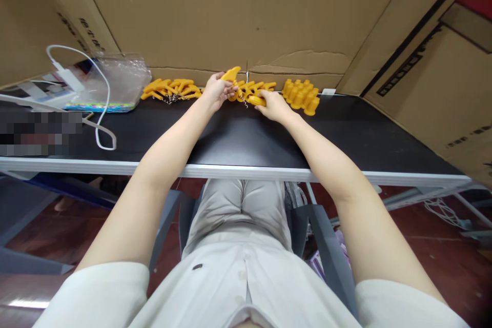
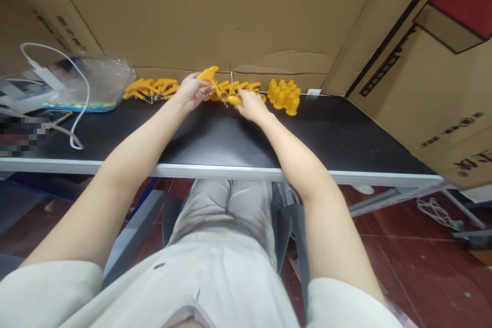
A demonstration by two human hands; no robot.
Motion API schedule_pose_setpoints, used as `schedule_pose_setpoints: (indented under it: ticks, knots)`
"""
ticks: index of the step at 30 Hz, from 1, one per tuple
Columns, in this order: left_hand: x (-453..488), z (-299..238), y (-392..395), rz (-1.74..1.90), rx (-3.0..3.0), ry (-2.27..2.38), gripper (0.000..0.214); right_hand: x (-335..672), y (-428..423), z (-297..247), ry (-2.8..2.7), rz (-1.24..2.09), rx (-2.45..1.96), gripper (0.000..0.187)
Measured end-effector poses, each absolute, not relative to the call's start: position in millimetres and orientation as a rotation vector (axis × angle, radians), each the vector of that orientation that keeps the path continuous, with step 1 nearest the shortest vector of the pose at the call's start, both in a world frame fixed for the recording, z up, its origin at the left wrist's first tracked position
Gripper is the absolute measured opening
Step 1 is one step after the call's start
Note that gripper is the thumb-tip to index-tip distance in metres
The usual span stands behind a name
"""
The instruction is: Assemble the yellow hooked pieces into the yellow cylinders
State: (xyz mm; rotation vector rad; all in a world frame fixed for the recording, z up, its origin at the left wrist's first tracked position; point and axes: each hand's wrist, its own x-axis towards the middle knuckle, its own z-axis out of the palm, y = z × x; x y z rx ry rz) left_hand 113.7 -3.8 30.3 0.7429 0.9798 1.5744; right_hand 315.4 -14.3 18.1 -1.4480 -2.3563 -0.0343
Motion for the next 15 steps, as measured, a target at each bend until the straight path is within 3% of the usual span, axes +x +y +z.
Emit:
schedule_pose_setpoints:
  ticks: [5,15]
  knots:
    - [117.2,29.4,-5.7,1.572,0.754,1.006,0.058,321.1,-9.2,17.7,-2.34,-0.026,-1.5,0.036]
    - [109.2,35.8,-10.6,1.606,0.749,0.945,0.062,320.5,-8.4,17.7,-2.343,0.142,-1.429,0.032]
